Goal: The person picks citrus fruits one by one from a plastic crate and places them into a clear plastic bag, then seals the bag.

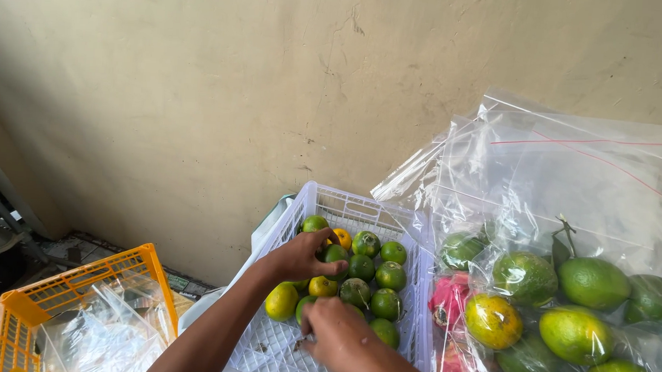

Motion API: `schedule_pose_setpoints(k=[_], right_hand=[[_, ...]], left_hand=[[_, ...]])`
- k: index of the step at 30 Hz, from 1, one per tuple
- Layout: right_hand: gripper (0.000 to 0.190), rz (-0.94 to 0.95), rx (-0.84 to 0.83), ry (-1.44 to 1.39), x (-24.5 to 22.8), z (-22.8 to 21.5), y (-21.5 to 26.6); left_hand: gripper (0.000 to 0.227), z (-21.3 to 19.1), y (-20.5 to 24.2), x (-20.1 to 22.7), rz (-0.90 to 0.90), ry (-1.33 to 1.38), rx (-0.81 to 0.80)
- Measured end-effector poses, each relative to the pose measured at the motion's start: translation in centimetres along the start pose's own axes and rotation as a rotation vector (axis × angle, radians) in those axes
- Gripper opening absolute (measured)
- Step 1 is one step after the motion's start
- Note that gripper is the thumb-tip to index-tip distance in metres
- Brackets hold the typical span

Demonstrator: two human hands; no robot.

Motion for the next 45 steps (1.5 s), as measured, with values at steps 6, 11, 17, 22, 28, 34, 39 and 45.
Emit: schedule_pose_setpoints(k=[6, 11, 17, 22, 28, 34, 39, 45], right_hand=[[0.020, 0.039, 0.245, 0.030, 5.0, -0.2, -3.3], [0.002, 0.120, 0.392, -0.130, 3.9, -3.7, -1.2], [0.038, 0.325, 0.397, -0.777, 1.7, -6.3, 1.1], [0.072, 0.179, 0.122, -1.632, -0.5, -6.8, 2.9], [0.033, 0.315, 0.224, -1.855, 1.9, -5.2, 0.7], [0.031, 0.321, 0.286, -1.809, 1.5, -5.2, 1.1], [0.036, 0.337, 0.276, -1.798, 1.1, -5.3, 1.3], [0.043, 0.340, 0.229, -1.762, 0.7, -5.4, 1.8]], left_hand=[[0.058, 0.3, -0.2, -1.2, 0.006, -0.006, 0.122], [0.055, -0.5, 0.0, 0.0, -0.095, 0.092, 0.259], [0.045, -1.4, 1.3, 2.8, -0.075, 0.340, 0.339], [0.067, -1.0, 2.3, 2.8, 0.478, 0.095, 0.237], [0.037, -5.4, 6.4, 6.8, 0.402, 0.521, 0.298], [0.027, -9.0, 16.7, -3.8, 0.022, 0.314, 0.907], [0.046, -1.0, 29.6, -28.7, -0.802, -0.154, 0.506], [0.078, 9.0, 40.5, -37.9, -1.551, -0.337, 0.057]])
Point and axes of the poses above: each hand's wrist, its own y-axis away from the middle knuckle, its own z-axis out of the palm, x = y × z, the point moved 1 cm from there along -y, towards the middle knuckle, and after that the axes turned 8 degrees about z, right-handed, at the moved point
